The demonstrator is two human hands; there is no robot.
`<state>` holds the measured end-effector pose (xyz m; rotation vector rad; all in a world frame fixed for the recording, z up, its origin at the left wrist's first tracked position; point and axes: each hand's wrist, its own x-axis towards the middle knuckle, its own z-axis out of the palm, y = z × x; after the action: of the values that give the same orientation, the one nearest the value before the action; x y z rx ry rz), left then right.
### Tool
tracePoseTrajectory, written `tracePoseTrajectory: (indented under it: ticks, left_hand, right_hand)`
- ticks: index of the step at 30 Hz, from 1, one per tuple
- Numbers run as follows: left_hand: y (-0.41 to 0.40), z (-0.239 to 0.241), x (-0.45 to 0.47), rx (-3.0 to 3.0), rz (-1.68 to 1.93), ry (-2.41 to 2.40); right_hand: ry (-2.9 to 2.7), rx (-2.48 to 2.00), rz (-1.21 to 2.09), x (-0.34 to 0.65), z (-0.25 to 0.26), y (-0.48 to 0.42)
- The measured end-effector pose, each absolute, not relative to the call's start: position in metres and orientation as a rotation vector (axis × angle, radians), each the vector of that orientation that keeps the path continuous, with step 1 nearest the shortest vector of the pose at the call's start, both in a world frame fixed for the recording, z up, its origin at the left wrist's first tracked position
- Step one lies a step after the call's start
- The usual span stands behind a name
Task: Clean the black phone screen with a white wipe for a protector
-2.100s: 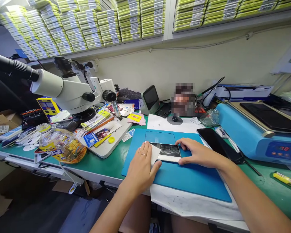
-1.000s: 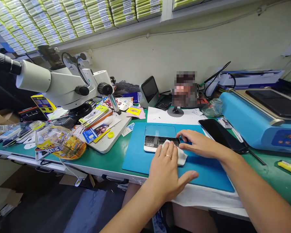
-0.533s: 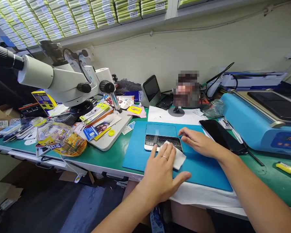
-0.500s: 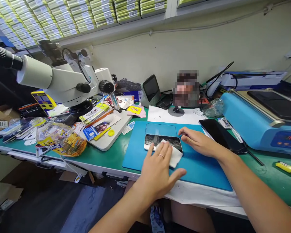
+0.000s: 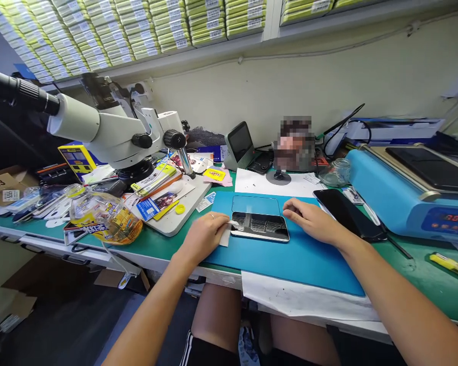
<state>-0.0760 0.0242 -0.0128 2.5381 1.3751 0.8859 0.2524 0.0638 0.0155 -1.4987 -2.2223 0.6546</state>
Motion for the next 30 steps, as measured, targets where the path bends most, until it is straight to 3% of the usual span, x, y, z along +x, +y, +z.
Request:
tracePoseTrajectory:
  ticks: [7, 18, 26, 30]
  left_hand:
    - [0.045, -0.009, -0.094, 2.534, 0.820, 1.384]
    - [0.038, -0.021, -0.086, 2.458, 0.940, 1.244]
    - [0.048, -0.004, -0.083, 2.257, 0.946, 1.331]
    - [0.063, 0.007, -0.077, 2.233, 0.780, 1.240]
  right_hand:
    - [-2.184, -1.607, 0.358, 0.237, 0.006, 0.078]
    - [-2.112, -1.856, 0.413, 0.209, 0.022, 0.110]
    - [-2.156, -1.570, 0.603, 0.223, 0.049, 0.075]
    - [-2.229, -1.325, 0.409, 0.227, 0.046, 0.053]
